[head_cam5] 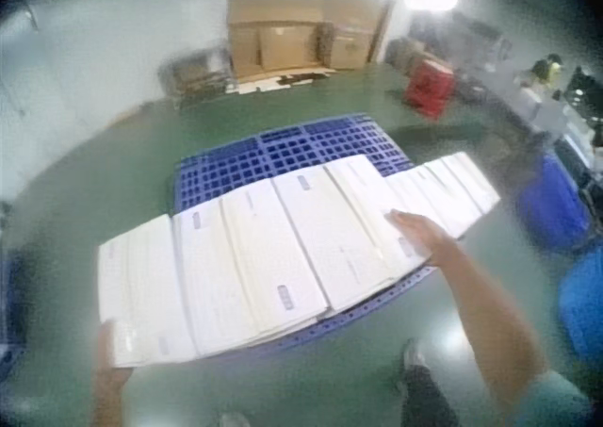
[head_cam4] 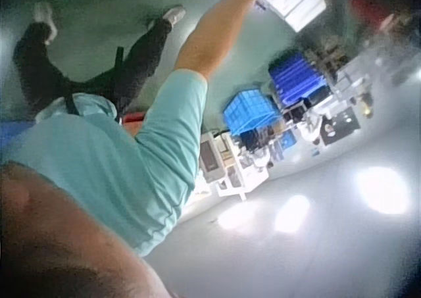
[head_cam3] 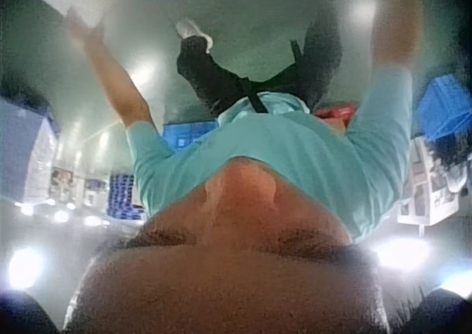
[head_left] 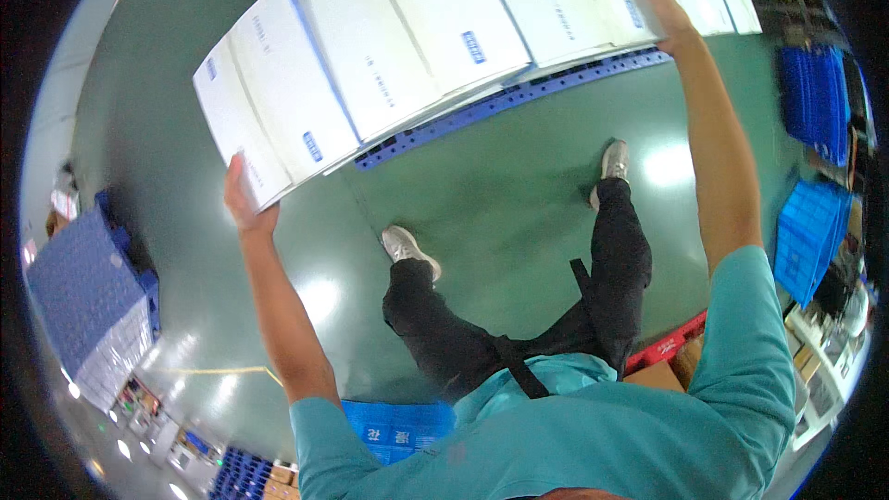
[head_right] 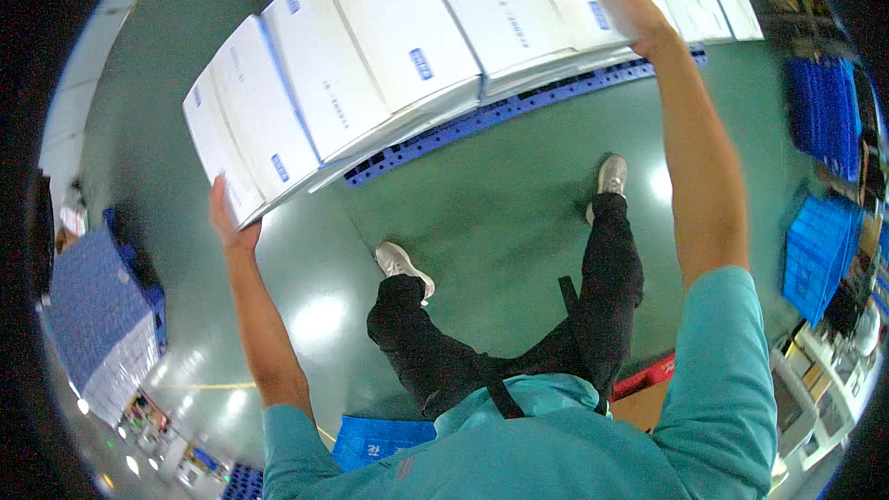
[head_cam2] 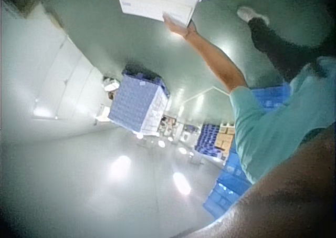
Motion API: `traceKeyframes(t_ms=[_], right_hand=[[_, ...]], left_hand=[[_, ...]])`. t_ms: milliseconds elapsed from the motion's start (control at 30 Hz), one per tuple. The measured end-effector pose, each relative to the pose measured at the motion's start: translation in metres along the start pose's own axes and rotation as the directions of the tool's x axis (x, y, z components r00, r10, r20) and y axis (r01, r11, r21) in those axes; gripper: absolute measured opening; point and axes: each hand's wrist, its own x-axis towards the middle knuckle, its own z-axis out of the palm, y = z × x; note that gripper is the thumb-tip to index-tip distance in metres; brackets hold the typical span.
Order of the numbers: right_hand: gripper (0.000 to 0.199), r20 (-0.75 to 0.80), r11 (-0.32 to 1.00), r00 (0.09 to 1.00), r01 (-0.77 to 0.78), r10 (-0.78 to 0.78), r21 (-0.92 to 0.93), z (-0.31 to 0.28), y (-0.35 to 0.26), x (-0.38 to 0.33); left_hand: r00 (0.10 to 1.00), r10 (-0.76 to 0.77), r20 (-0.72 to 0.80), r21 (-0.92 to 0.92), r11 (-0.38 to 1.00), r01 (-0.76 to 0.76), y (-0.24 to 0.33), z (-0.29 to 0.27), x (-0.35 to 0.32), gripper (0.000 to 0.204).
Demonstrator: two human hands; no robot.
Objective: The person picks up several white boxes from a table, carries them across a room, and stacks them in rows on a blue plastic pallet.
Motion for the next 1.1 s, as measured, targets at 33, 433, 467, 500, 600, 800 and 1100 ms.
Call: traceKeyframes(t_ms=[33,433,467,500,600,800,1100], right_hand=[[0.074,-0.042,0.999,0.998,-0.041,0.042,0.01,0.009,-0.015,-0.011],[0.067,0.088,0.949,0.996,-0.06,0.034,0.309,0.01,0.004,-0.049],[0.067,0.101,0.949,0.994,-0.059,0.029,0.311,0.011,0.003,-0.05],[0.066,0.071,0.93,0.997,-0.063,0.04,0.363,0.012,0.004,-0.049],[0.064,-0.052,0.867,0.994,-0.056,0.094,0.495,0.01,0.011,-0.053],[0.064,0.104,0.921,0.928,-0.37,0.359,0.125,-0.062,0.042,-0.183],[0.043,-0.072,0.559,0.595,-0.785,0.801,-0.267,-0.139,0.221,-0.528]], left_hand=[[1.0,0.006,0.02,0.025,1.0,-0.007,-0.001,-0.002,-0.001,0.059],[0.999,-0.008,-0.038,-0.052,0.999,0.006,0.006,0.002,-0.003,0.069],[0.998,-0.02,-0.067,-0.045,0.999,0.017,0.006,0.0,0.0,0.069],[0.997,-0.036,-0.072,-0.049,0.998,0.033,0.007,-0.002,0.0,0.069],[0.996,-0.049,-0.073,-0.015,0.999,0.048,0.002,-0.009,0.007,0.072],[0.995,-0.092,-0.043,-0.05,0.995,0.09,0.003,-0.001,0.007,0.085],[0.866,-0.237,-0.441,0.25,0.894,0.373,-0.01,0.042,-0.115,0.084]])
